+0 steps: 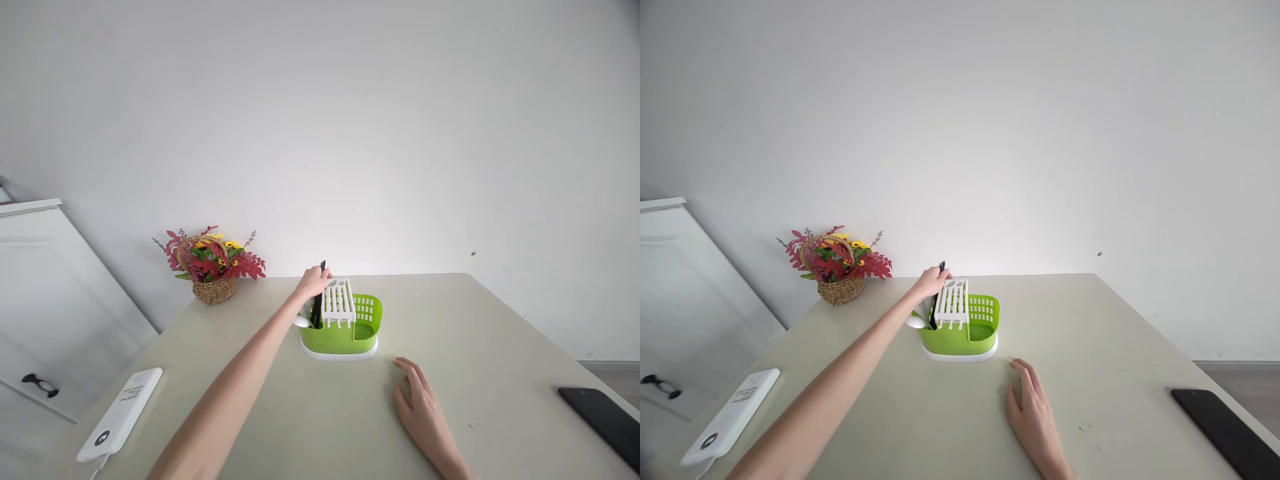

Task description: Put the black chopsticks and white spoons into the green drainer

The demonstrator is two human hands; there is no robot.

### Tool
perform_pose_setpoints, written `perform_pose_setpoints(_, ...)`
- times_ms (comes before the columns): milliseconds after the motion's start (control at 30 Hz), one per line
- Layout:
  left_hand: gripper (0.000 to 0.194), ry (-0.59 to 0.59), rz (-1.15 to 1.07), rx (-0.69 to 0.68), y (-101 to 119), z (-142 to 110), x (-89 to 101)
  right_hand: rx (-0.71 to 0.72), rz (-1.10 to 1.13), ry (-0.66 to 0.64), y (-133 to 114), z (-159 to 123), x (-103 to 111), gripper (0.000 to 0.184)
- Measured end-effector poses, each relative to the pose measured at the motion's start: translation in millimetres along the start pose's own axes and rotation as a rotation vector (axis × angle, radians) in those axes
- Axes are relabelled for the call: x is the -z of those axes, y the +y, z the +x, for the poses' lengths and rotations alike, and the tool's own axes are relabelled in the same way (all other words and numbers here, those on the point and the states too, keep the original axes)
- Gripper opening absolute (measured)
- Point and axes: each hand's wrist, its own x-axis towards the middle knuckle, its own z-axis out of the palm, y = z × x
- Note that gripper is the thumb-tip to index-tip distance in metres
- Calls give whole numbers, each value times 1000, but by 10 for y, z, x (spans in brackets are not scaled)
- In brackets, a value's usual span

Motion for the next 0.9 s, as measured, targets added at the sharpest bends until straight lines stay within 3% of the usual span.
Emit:
perform_pose_setpoints(167, 34, 84, -279, -21, -122, -26, 15, -35, 4, -5, 12, -8, -17, 36)
perform_pose_setpoints(267, 35, 152, -524, -40, -150, -17, 139, -55, 7, -14, 39, -18, -27, 38)
perform_pose_setpoints(367, 33, 267, -779, -87, -136, -4, 431, -55, 5, -4, 78, -29, -42, 38)
perform_pose_setpoints(533, 30, 505, -1151, -136, -265, -30, 1208, -29, -14, 34, 115, -48, -53, 38)
perform_pose_setpoints(633, 30, 595, -1290, -77, -534, -104, 1653, -24, -33, 24, 111, -54, -35, 39)
perform_pose_setpoints(733, 26, 627, -1317, 50, -902, -253, 1908, -25, -59, 12, 137, -56, -13, 41)
perform_pose_setpoints(833, 16, 581, -1221, 214, -1297, -478, 1922, -29, -78, -22, 225, -59, -5, 45)
perform_pose_setpoints(900, 37, 521, -1101, 323, -1550, -658, 1819, -44, -83, -48, 305, -64, -7, 48)
